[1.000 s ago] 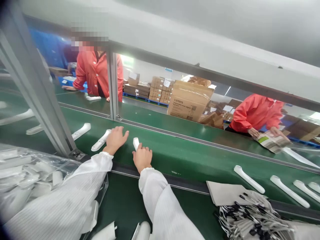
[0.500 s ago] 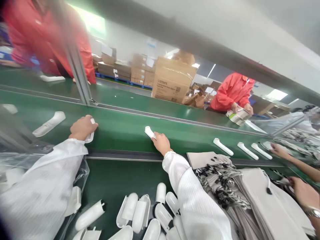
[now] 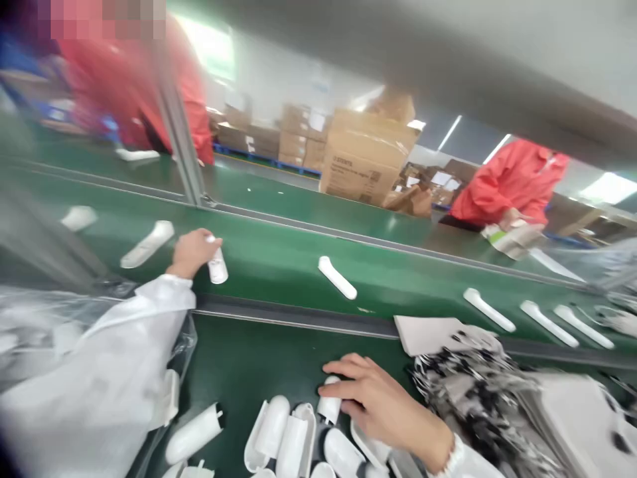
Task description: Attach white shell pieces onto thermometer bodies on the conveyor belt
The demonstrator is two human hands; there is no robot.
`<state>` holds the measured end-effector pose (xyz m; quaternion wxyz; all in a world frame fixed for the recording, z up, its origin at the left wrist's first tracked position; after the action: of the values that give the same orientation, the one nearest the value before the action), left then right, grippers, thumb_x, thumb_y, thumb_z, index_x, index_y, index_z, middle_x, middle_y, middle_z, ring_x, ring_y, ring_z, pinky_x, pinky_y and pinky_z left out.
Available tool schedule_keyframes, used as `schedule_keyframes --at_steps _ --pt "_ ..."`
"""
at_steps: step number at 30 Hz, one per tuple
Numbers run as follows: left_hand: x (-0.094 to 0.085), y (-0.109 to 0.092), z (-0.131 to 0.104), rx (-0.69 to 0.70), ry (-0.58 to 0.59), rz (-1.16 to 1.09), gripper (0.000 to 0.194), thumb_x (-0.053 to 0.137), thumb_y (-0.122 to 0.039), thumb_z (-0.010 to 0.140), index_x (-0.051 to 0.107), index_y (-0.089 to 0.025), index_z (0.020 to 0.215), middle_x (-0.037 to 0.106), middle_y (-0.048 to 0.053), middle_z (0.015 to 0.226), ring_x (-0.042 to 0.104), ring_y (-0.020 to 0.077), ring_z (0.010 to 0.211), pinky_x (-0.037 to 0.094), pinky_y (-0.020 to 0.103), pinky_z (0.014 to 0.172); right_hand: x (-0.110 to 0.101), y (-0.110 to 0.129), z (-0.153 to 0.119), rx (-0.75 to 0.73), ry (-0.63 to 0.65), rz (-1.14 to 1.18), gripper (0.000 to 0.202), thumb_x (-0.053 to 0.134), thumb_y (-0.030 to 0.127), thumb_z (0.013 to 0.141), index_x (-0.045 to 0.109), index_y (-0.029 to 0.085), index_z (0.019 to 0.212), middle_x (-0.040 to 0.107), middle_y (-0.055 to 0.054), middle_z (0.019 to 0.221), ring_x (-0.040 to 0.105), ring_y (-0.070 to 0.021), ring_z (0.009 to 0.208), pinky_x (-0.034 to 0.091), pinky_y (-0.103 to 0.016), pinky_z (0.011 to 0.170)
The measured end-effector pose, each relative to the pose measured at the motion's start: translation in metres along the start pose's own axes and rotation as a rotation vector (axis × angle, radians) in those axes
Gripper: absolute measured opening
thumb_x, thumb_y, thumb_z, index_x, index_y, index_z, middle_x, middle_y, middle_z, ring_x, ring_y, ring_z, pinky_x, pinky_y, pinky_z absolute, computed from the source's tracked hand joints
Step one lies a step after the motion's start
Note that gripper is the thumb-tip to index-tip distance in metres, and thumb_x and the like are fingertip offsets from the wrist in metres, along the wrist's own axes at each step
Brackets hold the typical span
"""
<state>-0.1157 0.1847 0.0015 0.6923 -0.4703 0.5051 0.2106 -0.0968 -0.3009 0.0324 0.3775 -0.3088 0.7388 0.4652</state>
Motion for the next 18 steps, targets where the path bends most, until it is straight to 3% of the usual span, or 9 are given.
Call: schedule_keyframes --at_steps 4,7,10,12,15,18 --pt "0.003 0.001 -0.007 0.032 0.002 0.018 0.044 0.055 -0.051 0.084 0.065 -0.025 0.118 0.066 0.012 0.119 0.062 0.0331 0.107 0.052 0.043 0.087 0.003 -0.015 0.011 0.012 -0.05 0.032 0.041 0.055 0.026 0.091 0.063 0.041 0.128 0.062 -0.009 0.132 0.055 -0.0272 0.123 0.045 -0.045 0.102" --pt "0.004 -0.001 -0.01 0.061 0.009 0.014 0.044 0.05 -0.054 0.085 0.066 -0.024 0.113 0.066 0.012 0.119 0.063 0.0331 0.105 0.052 0.043 0.085 -0.014 -0.009 0.041 -0.003 -0.227 0.055 0.036 0.059 0.032 0.09 0.064 0.037 0.125 0.067 -0.009 0.121 0.062 -0.025 0.111 0.049 -0.04 0.097" --pt "0.004 -0.005 -0.013 0.088 0.02 0.033 0.042 0.048 -0.053 0.086 0.067 -0.023 0.109 0.067 0.012 0.115 0.064 0.0325 0.103 0.052 0.042 0.084 -0.029 0.015 0.105 0.031 -0.458 0.077 0.033 0.059 0.035 0.09 0.063 0.03 0.122 0.069 -0.006 0.115 0.066 -0.0228 0.099 0.051 -0.035 0.088" --pt "0.004 -0.008 -0.015 0.111 0.03 0.056 0.043 0.047 -0.053 0.086 0.067 -0.023 0.109 0.068 0.012 0.112 0.065 0.0324 0.102 0.052 0.041 0.084 -0.032 0.037 0.157 0.037 -0.532 0.04 0.029 0.06 0.034 0.09 0.064 0.026 0.118 0.071 -0.004 0.107 0.066 -0.0223 0.094 0.05 -0.032 0.084" --pt "0.004 -0.012 -0.019 0.154 0.044 0.086 0.047 0.045 -0.057 0.086 0.067 -0.022 0.108 0.069 0.013 0.107 0.065 0.0329 0.1 0.052 0.041 0.083 -0.026 0.068 0.225 0.064 -0.536 -0.084 0.03 0.06 0.034 0.092 0.063 0.023 0.12 0.071 -0.006 0.105 0.067 -0.0226 0.092 0.048 -0.03 0.081" --pt "0.007 -0.016 -0.022 0.196 0.055 0.104 0.048 0.044 -0.059 0.087 0.067 -0.021 0.105 0.07 0.013 0.103 0.066 0.0327 0.098 0.052 0.04 0.081 -0.016 0.084 0.258 0.103 -0.488 -0.204 0.031 0.059 0.035 0.094 0.063 0.022 0.121 0.071 -0.008 0.103 0.067 -0.0237 0.091 0.047 -0.03 0.077"
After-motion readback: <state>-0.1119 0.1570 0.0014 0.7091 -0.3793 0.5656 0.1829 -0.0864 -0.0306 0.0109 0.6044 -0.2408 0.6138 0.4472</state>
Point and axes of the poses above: each hand's wrist, its own z-axis towards the middle knuckle, its own x-axis out of the palm, y = z × x, the point moved 2 cm from there along z, towards the middle knuckle
